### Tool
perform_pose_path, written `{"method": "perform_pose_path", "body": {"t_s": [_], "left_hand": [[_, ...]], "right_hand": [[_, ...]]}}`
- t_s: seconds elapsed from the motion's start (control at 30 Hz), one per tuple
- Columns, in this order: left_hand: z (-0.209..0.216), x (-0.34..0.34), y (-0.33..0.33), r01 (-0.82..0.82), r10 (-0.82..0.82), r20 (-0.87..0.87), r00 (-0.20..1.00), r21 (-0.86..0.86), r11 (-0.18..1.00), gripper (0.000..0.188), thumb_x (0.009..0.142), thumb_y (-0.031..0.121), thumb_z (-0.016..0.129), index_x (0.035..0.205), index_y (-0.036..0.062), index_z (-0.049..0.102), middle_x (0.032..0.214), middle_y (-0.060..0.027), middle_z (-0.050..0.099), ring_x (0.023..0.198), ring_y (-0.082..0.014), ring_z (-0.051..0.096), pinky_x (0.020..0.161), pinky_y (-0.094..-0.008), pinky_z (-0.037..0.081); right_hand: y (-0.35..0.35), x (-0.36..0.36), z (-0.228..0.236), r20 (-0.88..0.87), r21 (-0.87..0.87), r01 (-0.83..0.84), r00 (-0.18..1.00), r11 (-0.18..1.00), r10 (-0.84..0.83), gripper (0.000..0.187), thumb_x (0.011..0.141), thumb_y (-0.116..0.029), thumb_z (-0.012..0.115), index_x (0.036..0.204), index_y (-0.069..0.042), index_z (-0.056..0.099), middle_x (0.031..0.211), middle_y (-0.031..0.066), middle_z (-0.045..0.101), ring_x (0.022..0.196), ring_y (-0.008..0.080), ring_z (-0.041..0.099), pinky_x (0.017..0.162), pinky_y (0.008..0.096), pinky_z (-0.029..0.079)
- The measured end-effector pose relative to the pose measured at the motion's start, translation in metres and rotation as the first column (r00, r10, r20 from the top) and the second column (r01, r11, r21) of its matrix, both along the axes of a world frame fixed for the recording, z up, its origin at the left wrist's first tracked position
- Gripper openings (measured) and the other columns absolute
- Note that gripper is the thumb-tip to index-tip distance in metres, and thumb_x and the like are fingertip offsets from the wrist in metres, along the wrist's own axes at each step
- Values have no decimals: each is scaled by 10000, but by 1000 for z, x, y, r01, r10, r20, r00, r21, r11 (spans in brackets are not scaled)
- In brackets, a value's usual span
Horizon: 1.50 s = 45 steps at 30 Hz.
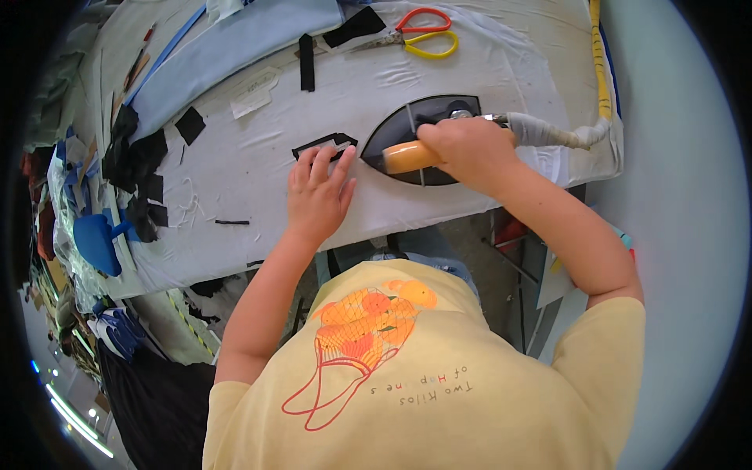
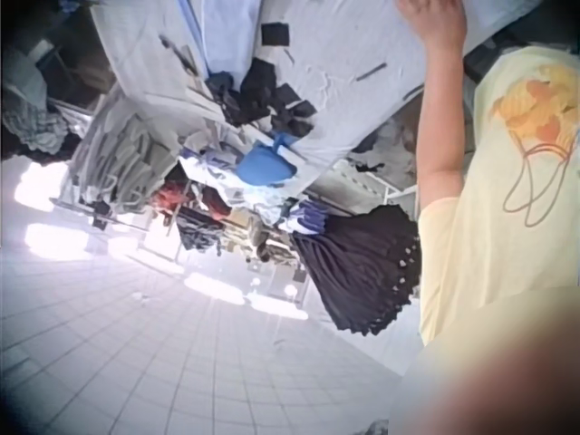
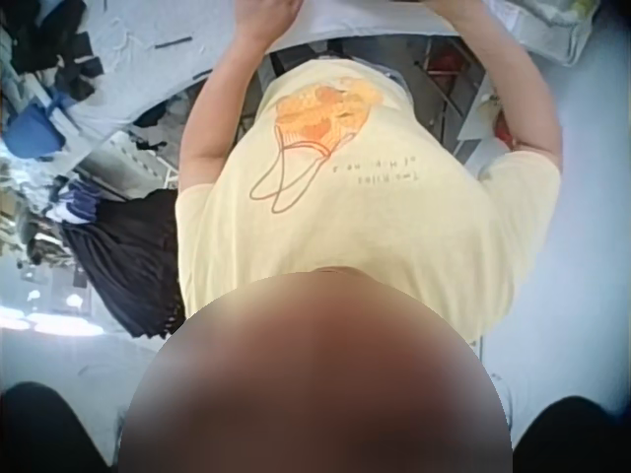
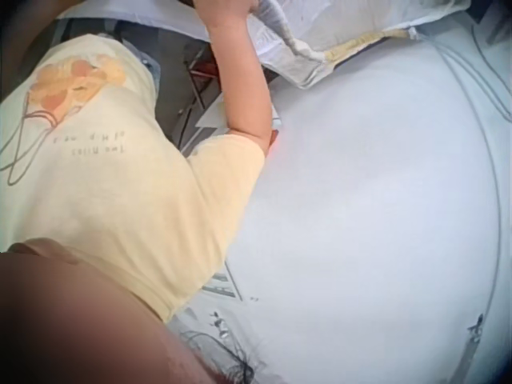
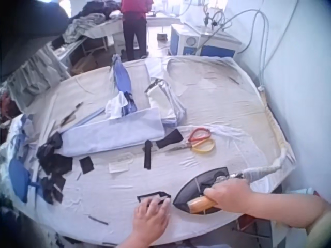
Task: Ironing and trimming small pieces of fabric using a template and scissors.
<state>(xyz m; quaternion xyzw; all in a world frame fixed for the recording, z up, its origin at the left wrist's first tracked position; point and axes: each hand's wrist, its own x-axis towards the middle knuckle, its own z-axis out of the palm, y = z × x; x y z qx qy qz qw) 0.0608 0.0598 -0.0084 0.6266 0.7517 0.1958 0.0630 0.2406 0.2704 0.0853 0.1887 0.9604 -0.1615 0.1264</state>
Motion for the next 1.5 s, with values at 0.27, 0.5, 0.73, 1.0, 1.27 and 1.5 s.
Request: {"method": "perform_pose_path", "body": {"t_s": [0.27,0.5,0.73,1.0,1.27,1.5], "left_hand": [[13,-12,6,-45,60,259,964,-65,997,400,877,102,616,1276,96,596,1249,-98,569,1195,-306,500,992,-425,416],[8,-24,-12,-278,199,483,853,96,956,287,886,-32,558,1154,51,619,1205,-122,619,1117,-328,573,967,-399,450],[13,-32,-9,-267,193,412,890,129,955,277,886,-34,583,1137,72,636,1178,-100,639,1096,-305,595,944,-375,462],[2,-10,-2,59,-74,189,979,87,995,422,799,-15,625,1202,108,644,1164,-68,627,1053,-281,597,889,-406,486],[-17,-4,-1,53,-49,-42,998,111,992,456,808,95,647,1262,129,632,1241,-43,564,1140,-256,531,924,-378,459],[-11,-4,3,40,-44,58,997,62,997,450,810,107,654,1259,123,634,1250,-46,561,1149,-267,526,947,-392,450]], "right_hand": [[-15,-21,-6,-28,36,-41,999,999,42,163,803,-138,666,924,-119,559,963,94,633,711,299,662,615,429,527],[-45,-54,-7,-82,-41,46,995,998,-49,227,768,-54,681,954,-85,554,1271,193,555,780,336,676,665,416,545],[-35,-48,-11,-45,-15,9,999,1000,-9,222,787,-49,659,959,-110,533,935,123,554,729,305,682,607,407,546],[10,-4,-15,-122,98,291,953,952,-279,248,800,-29,650,1012,-107,549,1035,135,599,859,368,675,718,473,556],[-7,18,-25,-520,433,287,854,855,-24,498,759,-241,781,1214,-130,611,1297,47,563,1093,272,578,959,435,442],[-86,-38,-105,-425,-342,444,713,828,-558,214,776,-192,751,945,-87,672,1024,87,646,1007,313,590,867,438,464]]}}
